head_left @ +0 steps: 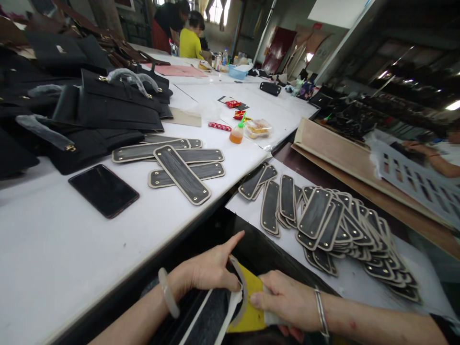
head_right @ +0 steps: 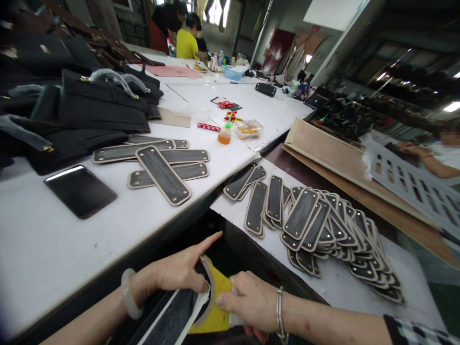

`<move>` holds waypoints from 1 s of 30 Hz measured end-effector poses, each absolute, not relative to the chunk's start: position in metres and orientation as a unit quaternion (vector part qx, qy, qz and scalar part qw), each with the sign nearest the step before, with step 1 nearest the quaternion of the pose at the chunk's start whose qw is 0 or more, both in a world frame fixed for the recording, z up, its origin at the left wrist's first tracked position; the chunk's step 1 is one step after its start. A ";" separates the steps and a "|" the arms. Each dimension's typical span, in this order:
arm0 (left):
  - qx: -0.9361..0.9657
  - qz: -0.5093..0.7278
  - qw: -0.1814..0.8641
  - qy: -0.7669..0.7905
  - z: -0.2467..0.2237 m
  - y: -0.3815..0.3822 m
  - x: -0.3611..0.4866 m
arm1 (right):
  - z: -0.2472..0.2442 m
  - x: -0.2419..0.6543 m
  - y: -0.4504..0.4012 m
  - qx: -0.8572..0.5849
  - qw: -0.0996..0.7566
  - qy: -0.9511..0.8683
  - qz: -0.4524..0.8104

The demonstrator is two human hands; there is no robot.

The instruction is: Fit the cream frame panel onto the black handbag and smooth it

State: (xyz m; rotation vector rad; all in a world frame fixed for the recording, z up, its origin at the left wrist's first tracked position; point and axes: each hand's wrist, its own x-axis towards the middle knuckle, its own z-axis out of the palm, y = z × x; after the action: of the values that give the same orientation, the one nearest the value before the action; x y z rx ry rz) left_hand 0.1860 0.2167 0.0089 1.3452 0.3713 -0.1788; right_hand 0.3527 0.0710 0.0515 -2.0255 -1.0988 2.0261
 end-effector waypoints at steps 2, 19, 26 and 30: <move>0.607 -0.076 0.771 0.178 0.009 0.216 0.186 | 0.050 0.352 0.069 -0.664 0.041 -0.344 0.662; 0.571 0.027 0.779 0.258 0.016 0.218 0.181 | 0.041 0.322 0.081 -0.618 0.077 -0.289 0.727; 0.646 -0.019 0.700 0.303 0.035 0.214 0.172 | 0.037 0.296 0.072 -0.635 0.119 -0.234 0.726; 0.631 -0.014 0.701 0.332 0.038 0.205 0.173 | 0.023 0.284 0.066 -0.638 0.151 -0.230 0.719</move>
State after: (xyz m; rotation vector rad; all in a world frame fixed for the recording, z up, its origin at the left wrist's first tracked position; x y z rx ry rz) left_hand 0.1728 0.2047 0.0385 1.4055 0.7390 -0.0305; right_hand 0.2840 0.0658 0.0231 -1.8330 -0.6607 2.0634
